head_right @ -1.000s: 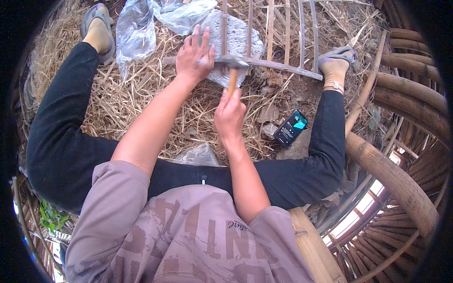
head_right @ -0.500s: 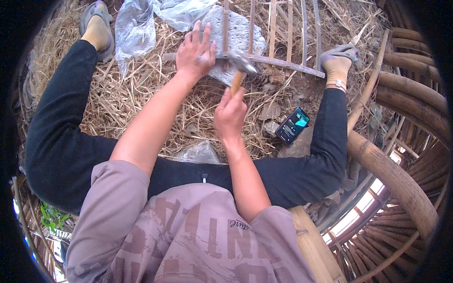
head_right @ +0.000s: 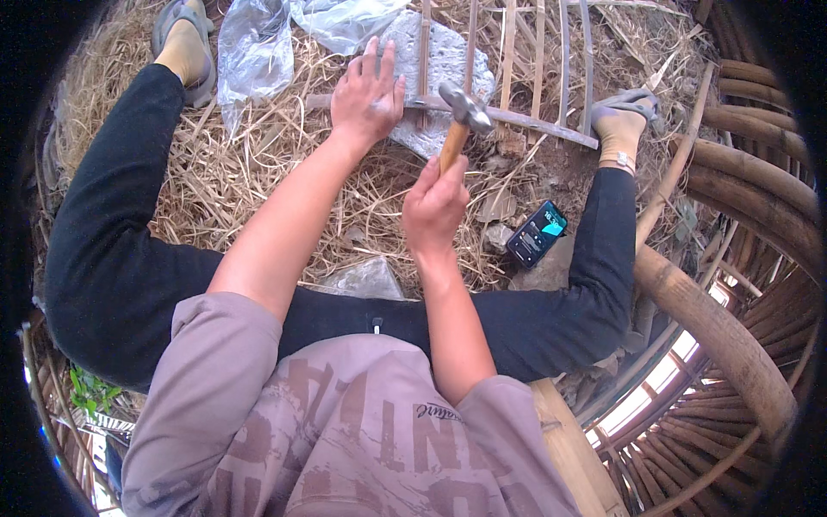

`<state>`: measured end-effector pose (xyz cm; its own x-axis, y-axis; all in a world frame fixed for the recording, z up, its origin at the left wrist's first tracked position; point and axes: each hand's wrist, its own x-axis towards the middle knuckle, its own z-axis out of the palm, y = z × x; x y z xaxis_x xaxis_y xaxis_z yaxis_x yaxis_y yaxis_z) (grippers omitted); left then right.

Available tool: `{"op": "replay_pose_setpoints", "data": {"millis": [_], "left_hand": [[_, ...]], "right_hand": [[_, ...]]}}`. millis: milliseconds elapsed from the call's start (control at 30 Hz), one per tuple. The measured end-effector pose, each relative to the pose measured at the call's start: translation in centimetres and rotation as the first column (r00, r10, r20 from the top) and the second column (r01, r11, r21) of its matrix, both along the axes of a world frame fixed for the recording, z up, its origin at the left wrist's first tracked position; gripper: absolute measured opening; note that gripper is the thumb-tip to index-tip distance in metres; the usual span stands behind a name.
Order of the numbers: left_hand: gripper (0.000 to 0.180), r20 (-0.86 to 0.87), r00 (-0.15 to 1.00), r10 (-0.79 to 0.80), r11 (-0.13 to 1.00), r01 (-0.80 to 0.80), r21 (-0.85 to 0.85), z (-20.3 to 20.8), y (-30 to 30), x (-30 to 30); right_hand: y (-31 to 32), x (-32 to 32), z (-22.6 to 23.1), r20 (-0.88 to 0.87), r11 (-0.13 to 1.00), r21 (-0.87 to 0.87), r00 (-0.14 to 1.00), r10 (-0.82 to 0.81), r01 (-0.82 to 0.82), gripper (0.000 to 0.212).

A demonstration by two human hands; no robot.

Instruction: The person hammers nails through thin bamboo slats into a larger frame by hand while sitting in a bamboo structure.

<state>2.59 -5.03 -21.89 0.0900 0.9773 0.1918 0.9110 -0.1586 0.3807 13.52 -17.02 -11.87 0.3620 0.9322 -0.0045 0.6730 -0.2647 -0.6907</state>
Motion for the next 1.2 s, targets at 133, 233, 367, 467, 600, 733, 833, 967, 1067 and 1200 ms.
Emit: {"op": "replay_pose_setpoints", "data": {"millis": [133,233,367,467,600,733,833,967,1067,1200], "left_hand": [[0.059,-0.020,1.000,0.001,1.000,-0.001,0.005,0.1,-0.2,-0.1],[0.060,-0.001,1.000,-0.002,1.000,0.002,-0.015,0.0,-0.2,0.1],[0.059,0.004,1.000,0.004,1.000,-0.004,0.001,-0.1,0.0,0.0],[0.060,-0.017,1.000,-0.008,0.999,0.007,-0.042,0.1,-0.5,0.3],[0.058,-0.026,1.000,-0.006,1.000,0.006,-0.006,-0.2,-0.1,-0.3],[0.060,-0.053,0.999,-0.004,0.999,0.001,-0.051,-0.1,-0.1,0.5],[0.060,-0.023,1.000,-0.013,0.999,0.012,-0.051,0.5,0.1,0.3],[0.059,-0.039,0.999,-0.003,0.999,0.001,-0.046,-0.4,-0.6,-0.2],[0.059,-0.009,1.000,-0.010,0.999,0.009,-0.041,-0.1,0.0,0.2],[0.060,-0.004,1.000,-0.013,0.999,0.013,-0.039,-0.1,-0.2,0.2]], "right_hand": [[0.3,0.8,-1.0,0.178,0.953,-0.244,0.958,0.224,-0.178,0.015],[-0.4,-0.2,0.4,0.107,0.995,0.013,0.989,0.100,-0.102,0.020],[0.8,0.6,-1.2,0.288,0.949,-0.258,0.923,0.255,-0.182,0.014],[-0.3,0.4,0.0,0.180,0.982,-0.123,0.969,0.168,-0.147,0.016],[-0.2,0.6,-1.2,0.228,0.974,-0.155,0.954,0.196,-0.163,0.018],[-0.2,-0.3,0.4,0.176,0.982,-0.123,0.971,0.164,-0.144,0.016],[-0.5,0.7,-0.4,0.147,0.995,-0.041,0.984,0.098,-0.093,0.017],[-0.4,0.7,0.2,0.011,0.958,-0.284,0.999,-0.041,0.043,0.016],[0.1,0.7,1.0,0.185,1.000,0.023,0.983,0.009,-0.014,0.015],[-0.1,1.4,-1.3,0.210,0.976,-0.204,0.970,0.121,-0.077,0.013]]}}
